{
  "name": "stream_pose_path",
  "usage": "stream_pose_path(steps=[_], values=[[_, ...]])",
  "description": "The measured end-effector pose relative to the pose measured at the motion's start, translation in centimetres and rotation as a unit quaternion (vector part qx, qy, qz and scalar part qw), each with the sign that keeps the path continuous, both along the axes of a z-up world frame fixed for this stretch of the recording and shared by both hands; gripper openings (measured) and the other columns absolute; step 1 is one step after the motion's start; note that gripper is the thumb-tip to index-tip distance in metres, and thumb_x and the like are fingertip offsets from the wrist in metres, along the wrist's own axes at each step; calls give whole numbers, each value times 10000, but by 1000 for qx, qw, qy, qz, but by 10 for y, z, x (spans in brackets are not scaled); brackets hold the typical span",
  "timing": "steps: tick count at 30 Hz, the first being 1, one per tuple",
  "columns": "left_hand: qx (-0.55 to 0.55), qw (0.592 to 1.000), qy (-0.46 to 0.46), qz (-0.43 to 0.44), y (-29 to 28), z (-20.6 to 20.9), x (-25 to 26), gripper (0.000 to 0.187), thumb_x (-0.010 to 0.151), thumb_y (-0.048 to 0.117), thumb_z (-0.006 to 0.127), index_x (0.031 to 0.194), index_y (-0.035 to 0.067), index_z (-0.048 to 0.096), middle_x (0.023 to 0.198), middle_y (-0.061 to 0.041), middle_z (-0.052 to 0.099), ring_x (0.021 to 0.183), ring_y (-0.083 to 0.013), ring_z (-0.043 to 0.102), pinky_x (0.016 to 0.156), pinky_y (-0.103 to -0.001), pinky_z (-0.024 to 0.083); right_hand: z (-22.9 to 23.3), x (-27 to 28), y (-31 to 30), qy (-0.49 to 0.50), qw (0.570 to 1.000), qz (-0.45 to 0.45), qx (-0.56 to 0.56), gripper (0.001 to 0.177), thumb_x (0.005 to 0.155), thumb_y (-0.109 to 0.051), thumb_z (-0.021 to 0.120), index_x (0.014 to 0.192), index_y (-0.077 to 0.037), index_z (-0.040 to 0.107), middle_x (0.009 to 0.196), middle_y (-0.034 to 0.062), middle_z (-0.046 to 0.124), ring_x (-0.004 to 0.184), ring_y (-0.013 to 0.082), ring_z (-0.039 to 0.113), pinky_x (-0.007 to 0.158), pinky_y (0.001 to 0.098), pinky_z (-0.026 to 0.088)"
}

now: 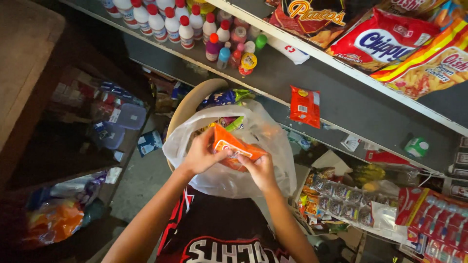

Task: Picking various snack bags from a store shelf and placing them into a plastic bag.

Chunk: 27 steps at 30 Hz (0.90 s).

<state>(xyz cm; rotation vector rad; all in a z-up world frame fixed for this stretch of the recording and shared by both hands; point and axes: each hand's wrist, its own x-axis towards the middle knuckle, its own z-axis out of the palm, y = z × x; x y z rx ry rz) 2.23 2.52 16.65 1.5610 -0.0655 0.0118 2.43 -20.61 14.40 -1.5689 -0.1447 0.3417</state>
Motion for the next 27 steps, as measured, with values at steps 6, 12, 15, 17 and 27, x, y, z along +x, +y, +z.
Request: stream_pose_path(steps=[6,12,15,17,27], values=[[86,996,-38,8,-28,40,25,548,820,388,853,1170,12,662,955,-147,744,867,-215,728,791,-350,576,42,1,-5,-34,996,-78,39,498,904,-139,787,1337,11,590,1236,86,677,1124,149,649,993,302,526],[61,996,-72,-7,-65,111,59,620,721,379,889,1161,21,641,841,-130,755,729,-185,717,700,-340,582,87,15,-18,-118,976,-159,90,716,815,-30,852,1417,8,466,1313,102,626,1176,188,627,1016,362,528],[47,990,-134,-24,-84,140,82,532,753,356,889,1093,20,656,906,-130,770,799,-167,754,742,-328,594,131,38,-34,-165,962,-196,92,706,807,1,837,1400,4,453,1350,106,610,1226,209,629,1051,399,544],[35,986,-154,-46,-98,173,94,545,753,332,898,1108,14,636,894,-134,759,780,-184,729,720,-332,588,147,49,-56,-193,953,-215,88,708,807,15,829,1402,1,448,1362,113,607,1231,216,628,1048,402,549],[-46,893,-431,-118,-183,313,162,566,927,113,714,1337,29,334,1204,-169,614,1049,-277,697,892,-373,590,329,102,-127,-457,843,-277,59,889,970,-59,830,1599,-92,201,1446,110,567,1260,208,601,1062,350,555]])
